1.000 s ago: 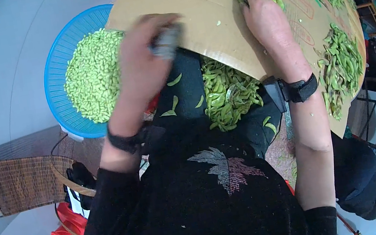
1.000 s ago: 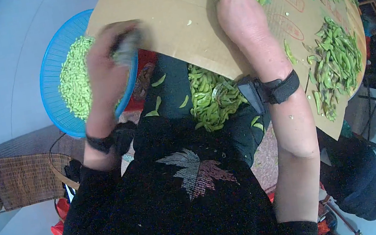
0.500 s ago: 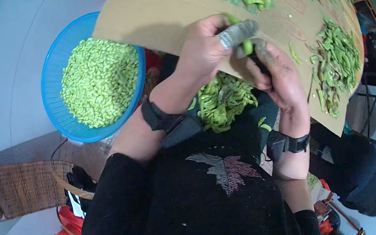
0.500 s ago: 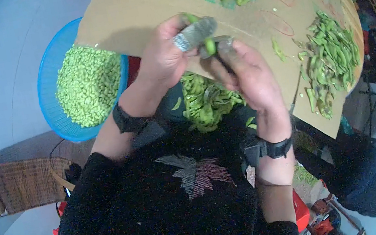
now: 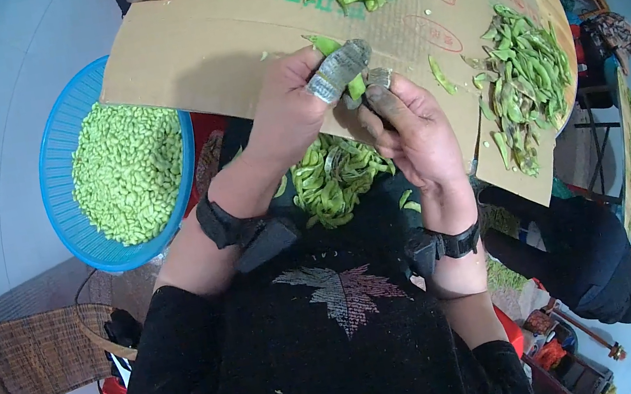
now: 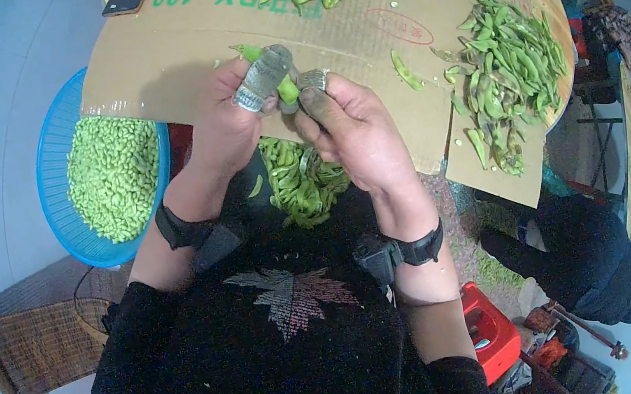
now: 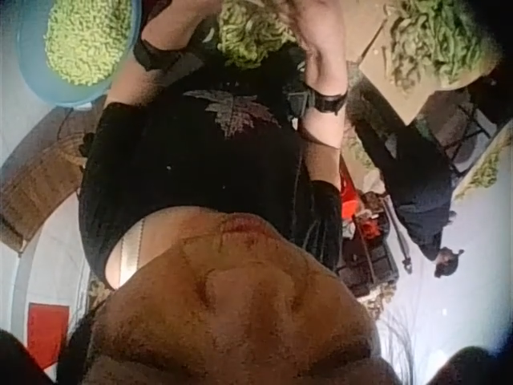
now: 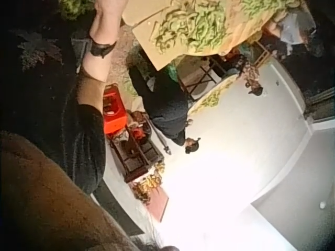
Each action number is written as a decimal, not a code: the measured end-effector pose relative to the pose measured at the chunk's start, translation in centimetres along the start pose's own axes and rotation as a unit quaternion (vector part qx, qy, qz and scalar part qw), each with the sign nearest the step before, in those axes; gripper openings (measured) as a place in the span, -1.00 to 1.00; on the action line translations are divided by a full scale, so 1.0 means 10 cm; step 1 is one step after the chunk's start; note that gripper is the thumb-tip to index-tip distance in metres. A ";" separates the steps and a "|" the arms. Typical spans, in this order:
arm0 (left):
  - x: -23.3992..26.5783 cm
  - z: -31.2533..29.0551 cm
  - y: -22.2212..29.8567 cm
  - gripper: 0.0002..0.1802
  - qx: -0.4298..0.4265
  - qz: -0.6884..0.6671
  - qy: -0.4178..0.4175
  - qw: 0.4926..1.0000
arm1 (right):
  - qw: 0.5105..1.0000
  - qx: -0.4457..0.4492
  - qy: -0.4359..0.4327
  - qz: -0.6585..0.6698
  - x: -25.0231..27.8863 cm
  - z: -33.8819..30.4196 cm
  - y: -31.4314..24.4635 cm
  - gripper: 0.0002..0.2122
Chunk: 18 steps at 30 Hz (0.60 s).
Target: Manually shelling green beans and collecting the seeds in a basket.
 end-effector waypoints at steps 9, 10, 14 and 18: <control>-0.10 -0.06 0.09 -0.76 -0.013 0.082 -0.038 0.996 | 0.986 0.091 0.062 -0.123 0.12 -0.02 0.05 -0.89; -0.10 -0.04 0.09 -0.73 -0.025 0.043 -0.019 0.999 | 0.957 0.146 0.085 -0.234 0.15 -0.02 0.00 -0.89; -0.07 -0.05 0.05 -0.74 0.050 0.036 -0.059 0.996 | 0.974 0.108 0.117 -0.161 0.11 -0.06 -0.03 -0.89; -0.04 -0.03 0.03 -0.72 0.075 -0.051 -0.137 0.986 | 0.998 0.015 0.041 0.036 0.15 -0.04 0.04 -0.86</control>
Point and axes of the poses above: each hand's wrist, its own z-axis towards the middle knuckle, its own x-axis out of the back of the hand, y = z × x, the point moved 6 cm from there along z, towards the middle knuckle, and after that the axes turned 6 degrees about z, right-handed, at the moved point
